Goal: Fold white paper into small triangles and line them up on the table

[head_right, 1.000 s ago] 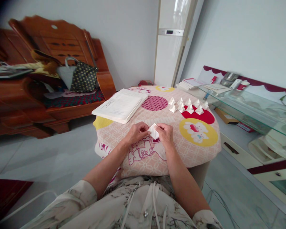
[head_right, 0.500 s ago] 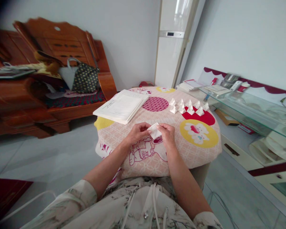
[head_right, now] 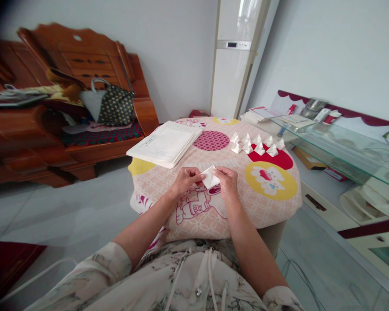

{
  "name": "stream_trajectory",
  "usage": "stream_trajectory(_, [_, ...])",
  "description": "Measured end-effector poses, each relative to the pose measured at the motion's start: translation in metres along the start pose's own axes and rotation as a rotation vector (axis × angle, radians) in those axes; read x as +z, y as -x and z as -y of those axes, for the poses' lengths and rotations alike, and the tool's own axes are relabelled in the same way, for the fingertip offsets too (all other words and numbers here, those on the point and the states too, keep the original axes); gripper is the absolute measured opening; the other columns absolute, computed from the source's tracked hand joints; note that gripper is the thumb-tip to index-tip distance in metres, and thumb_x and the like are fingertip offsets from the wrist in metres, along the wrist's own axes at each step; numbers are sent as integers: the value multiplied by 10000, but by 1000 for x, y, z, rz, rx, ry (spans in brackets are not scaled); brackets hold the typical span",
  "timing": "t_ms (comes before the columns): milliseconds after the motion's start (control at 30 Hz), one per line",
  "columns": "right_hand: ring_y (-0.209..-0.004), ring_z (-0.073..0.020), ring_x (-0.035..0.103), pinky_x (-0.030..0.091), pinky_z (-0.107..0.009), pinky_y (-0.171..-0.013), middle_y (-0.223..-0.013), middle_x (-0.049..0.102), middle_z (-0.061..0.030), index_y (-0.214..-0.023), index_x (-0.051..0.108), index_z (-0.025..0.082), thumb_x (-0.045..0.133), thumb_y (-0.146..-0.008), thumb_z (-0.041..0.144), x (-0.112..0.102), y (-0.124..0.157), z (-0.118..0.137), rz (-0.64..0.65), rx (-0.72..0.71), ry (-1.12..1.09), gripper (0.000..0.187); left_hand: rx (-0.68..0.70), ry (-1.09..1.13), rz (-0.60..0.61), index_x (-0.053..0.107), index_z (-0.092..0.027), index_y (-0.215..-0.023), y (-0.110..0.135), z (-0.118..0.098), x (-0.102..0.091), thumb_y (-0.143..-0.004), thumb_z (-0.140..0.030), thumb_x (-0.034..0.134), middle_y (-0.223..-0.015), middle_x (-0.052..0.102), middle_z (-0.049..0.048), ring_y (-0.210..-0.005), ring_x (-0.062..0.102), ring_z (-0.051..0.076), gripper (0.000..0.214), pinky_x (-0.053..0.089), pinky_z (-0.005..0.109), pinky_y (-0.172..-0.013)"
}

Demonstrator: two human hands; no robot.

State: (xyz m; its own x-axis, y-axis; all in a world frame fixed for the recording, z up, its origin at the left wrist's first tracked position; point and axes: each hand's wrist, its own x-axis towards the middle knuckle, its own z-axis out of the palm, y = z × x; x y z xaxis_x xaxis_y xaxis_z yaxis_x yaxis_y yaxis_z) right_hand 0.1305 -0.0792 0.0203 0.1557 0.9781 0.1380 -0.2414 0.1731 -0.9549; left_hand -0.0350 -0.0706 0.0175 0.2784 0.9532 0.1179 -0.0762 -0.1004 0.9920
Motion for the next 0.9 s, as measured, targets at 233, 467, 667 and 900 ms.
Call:
stream_trajectory(233, [-529, -129, 488, 379, -265, -527, -559, 593, 30, -639, 736, 181, 786, -610, 316, -1, -1, -4, 41, 12, 29, 147, 6, -24, 48, 591, -131, -688, 1, 4, -2, -734, -559, 744, -576, 592, -2, -491, 545, 93, 456, 417, 202, -490])
stream_trajectory(467, [-534, -127, 483, 362, -259, -527, -564, 593, 24, -633, 721, 172, 788, -608, 349, 1, 1, -1, 121, 76, 82, 191, 122, -190, 1, 586, -134, -677, 0, 5, -2, -833, -494, 643, -554, 509, -29, -487, 436, 69, 397, 316, 192, -470])
stream_trajectory(667, [-489, -116, 452, 325, -253, -476, -529, 563, 24, -599, 678, 173, 781, -605, 385, 3, 3, 2, 183, 141, 102, 236, 34, -170, 54, 588, -135, -671, 1, 3, -5, -787, -503, 671, -536, 503, -35, -467, 420, 64, 395, 299, 192, -453])
stream_trajectory(900, [-497, -125, 488, 371, -262, -490, -545, 593, 18, -596, 674, 178, 793, -584, 351, 1, -1, -3, 29, 115, -9, 211, -82, -13, 150, 593, -124, -657, -1, 7, -4, -718, -562, 745, -527, 564, -6, -452, 484, 71, 468, 348, 191, -457])
